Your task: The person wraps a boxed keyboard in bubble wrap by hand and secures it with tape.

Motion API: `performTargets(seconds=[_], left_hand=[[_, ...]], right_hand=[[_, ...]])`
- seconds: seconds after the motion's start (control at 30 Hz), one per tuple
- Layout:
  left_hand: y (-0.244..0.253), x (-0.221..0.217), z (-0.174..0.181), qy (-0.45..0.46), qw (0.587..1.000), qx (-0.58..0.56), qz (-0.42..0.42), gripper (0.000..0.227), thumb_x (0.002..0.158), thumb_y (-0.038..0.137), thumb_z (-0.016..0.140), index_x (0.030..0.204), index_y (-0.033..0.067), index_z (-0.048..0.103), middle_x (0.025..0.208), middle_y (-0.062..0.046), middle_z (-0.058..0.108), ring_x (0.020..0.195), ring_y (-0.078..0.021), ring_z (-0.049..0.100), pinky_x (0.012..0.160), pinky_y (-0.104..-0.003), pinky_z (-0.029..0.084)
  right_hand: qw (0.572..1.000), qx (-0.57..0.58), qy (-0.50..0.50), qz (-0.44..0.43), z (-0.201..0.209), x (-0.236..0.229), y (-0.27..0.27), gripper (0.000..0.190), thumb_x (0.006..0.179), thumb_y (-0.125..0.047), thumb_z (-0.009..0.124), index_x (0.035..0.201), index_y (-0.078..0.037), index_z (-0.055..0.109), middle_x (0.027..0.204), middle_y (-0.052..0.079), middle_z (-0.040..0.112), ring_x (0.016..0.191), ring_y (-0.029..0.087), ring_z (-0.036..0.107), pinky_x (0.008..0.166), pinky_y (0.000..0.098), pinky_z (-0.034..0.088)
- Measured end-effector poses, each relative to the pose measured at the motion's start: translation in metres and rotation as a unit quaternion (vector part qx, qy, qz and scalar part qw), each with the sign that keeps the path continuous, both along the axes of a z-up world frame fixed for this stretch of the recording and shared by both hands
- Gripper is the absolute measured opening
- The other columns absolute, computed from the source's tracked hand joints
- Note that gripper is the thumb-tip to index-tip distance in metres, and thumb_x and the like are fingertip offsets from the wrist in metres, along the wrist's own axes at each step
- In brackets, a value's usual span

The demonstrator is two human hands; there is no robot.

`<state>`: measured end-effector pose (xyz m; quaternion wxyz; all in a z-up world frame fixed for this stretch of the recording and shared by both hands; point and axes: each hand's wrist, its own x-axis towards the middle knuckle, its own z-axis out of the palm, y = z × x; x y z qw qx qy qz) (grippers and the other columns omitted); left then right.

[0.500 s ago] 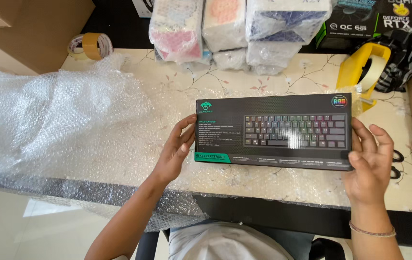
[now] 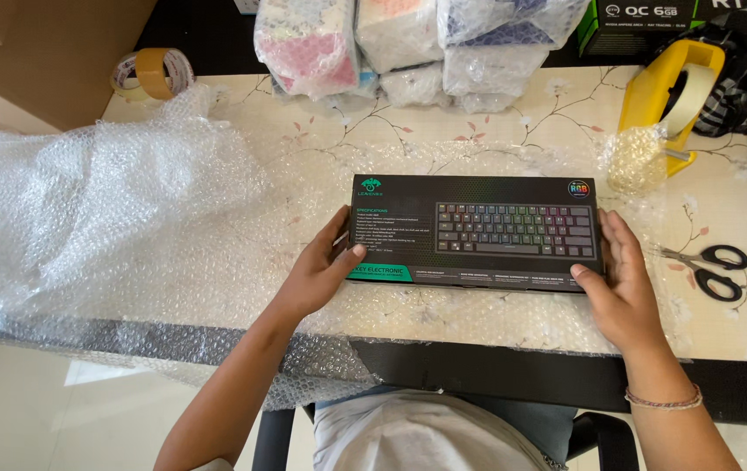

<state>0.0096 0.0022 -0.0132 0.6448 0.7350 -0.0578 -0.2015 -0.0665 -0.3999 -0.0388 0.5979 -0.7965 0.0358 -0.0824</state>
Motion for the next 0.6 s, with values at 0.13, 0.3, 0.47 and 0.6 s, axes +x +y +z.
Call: performTargets(seconds=[0.13,0.3,0.47,0.6], left_hand=[[-0.004,-0.002,0.013,-0.039,0.999,0.023,-0.014,0.075,0.095,0.036,0.061,0.159,0.0107,0.032,0.155,-0.008,0.052,0.141,-0.0262,0.053,0.111,-0.04,0.049],[-0.006,-0.001,0.019,-0.064,0.995,0.078,-0.012,0.072,0.094,0.017,0.064,0.159,0.0105,0.033,0.159,-0.006,0.048,0.14,-0.0236,0.055,0.111,-0.036,0.05],[-0.006,-0.001,0.015,-0.081,0.993,0.089,-0.016,0.07,0.096,0.019,0.063,0.159,0.0104,0.034,0.156,-0.007,0.05,0.135,-0.0239,0.059,0.105,-0.036,0.054],[-0.004,-0.004,0.016,-0.104,0.991,0.083,-0.026,0.069,0.098,0.019,0.062,0.159,0.0084,0.032,0.156,-0.009,0.048,0.134,-0.0266,0.06,0.105,-0.037,0.056]], right_hand=[[1.0,-0.003,-0.013,-0.006,-0.001,-0.001,0.0,0.074,0.092,0.004,0.054,0.159,-0.005,0.023,0.168,0.022,0.026,0.157,0.031,0.025,0.127,0.0432,0.024],[0.953,-0.269,-0.121,-0.064,0.026,-0.007,-0.007,0.061,0.097,-0.009,0.067,0.15,0.01,0.044,0.154,0.03,0.047,0.141,0.043,0.048,0.112,0.0476,0.048],[0.912,-0.37,-0.021,-0.175,0.021,0.001,-0.045,0.069,0.097,-0.018,0.08,0.153,0.012,0.053,0.13,0.027,0.064,0.109,0.038,0.061,0.094,0.0511,0.047],[0.928,-0.341,0.033,-0.147,-0.032,0.014,-0.091,0.038,0.105,-0.027,0.082,0.133,-0.002,0.078,0.082,0.009,0.064,0.077,0.019,0.058,0.083,0.0326,0.044]])
